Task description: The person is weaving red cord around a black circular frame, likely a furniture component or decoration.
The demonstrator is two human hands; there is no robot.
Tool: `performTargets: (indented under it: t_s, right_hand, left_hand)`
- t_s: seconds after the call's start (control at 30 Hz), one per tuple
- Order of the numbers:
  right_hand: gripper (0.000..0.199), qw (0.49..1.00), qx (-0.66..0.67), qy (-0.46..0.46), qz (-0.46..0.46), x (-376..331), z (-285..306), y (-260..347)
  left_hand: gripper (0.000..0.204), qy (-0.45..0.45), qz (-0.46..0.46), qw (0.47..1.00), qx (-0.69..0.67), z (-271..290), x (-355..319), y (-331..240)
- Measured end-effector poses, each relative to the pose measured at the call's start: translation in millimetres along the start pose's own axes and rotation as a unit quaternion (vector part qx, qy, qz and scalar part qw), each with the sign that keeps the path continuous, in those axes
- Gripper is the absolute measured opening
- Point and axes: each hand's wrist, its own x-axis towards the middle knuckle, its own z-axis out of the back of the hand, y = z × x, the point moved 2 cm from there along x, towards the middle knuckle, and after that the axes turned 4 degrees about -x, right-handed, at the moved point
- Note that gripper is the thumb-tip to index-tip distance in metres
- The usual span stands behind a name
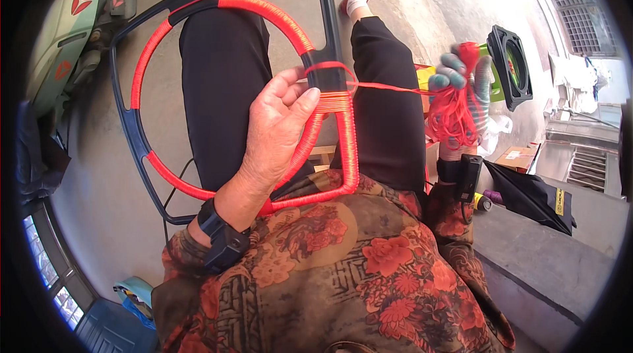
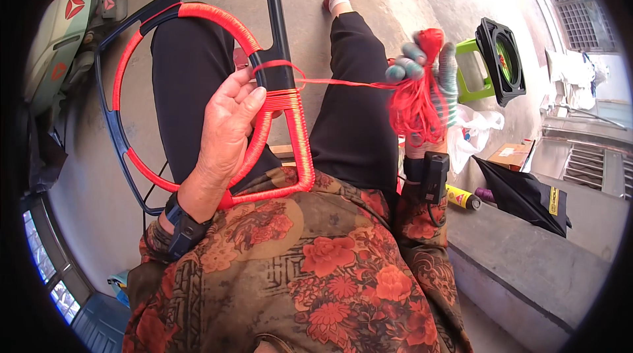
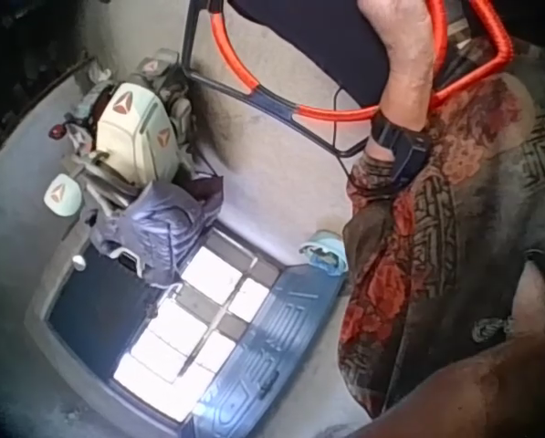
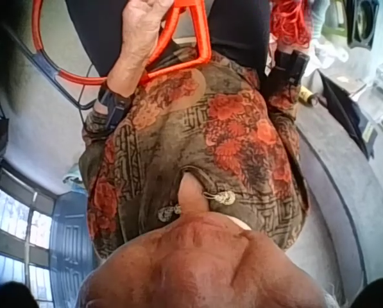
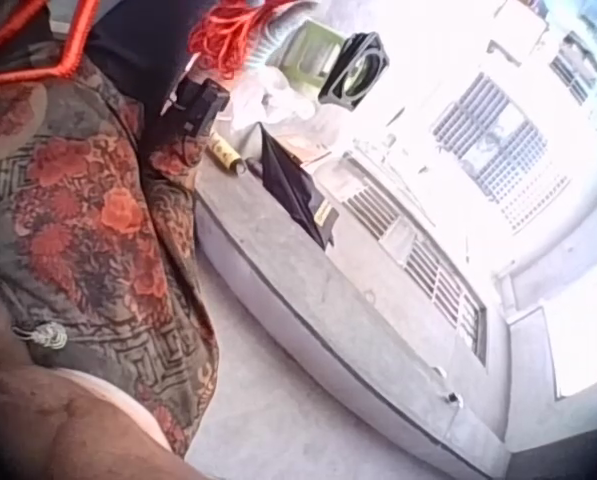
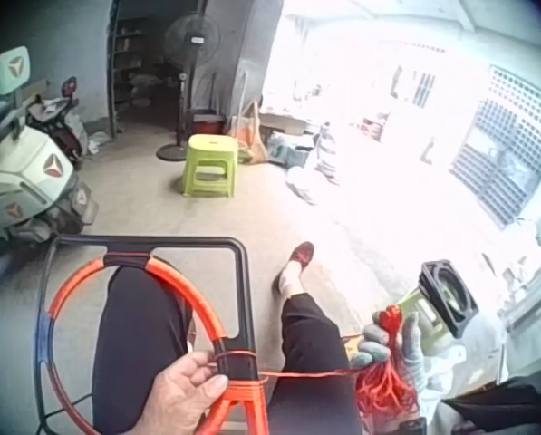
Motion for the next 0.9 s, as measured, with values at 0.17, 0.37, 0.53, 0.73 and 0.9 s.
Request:
performTargets:
  t_s: [0.17, 0.37, 0.53, 0.73, 0.9]
  right_hand:
    - [0.022, 0.863, -0.478, -0.059, -0.153, -8.8, -37.1, -52.1]
    - [0.029, 0.787, -0.554, 0.006, -0.273, -10.8, -24.6, -51.2]
    - [0.033, 0.910, -0.385, 0.053, -0.143, -10.1, -43.2, -55.7]
    - [0.033, 0.881, -0.426, 0.118, -0.167, -28.1, -79.2, -61.8]
    - [0.037, 0.927, -0.371, -0.015, -0.062, -23.4, -46.9, -28.7]
  left_hand:
    - [0.019, -0.021, 0.016, 0.998, -0.056, 2.9, -0.1, 3.4]
    - [0.013, -0.025, -0.002, 0.999, -0.034, 3.4, -0.5, 3.2]
    - [0.015, -0.043, 0.049, 0.997, 0.030, 1.3, -2.7, -2.7]
    - [0.018, -0.043, 0.039, 0.997, 0.053, -3.3, -2.0, 0.2]
    - [0.013, -0.020, 0.050, 0.998, -0.024, -0.9, -6.2, -1.3]
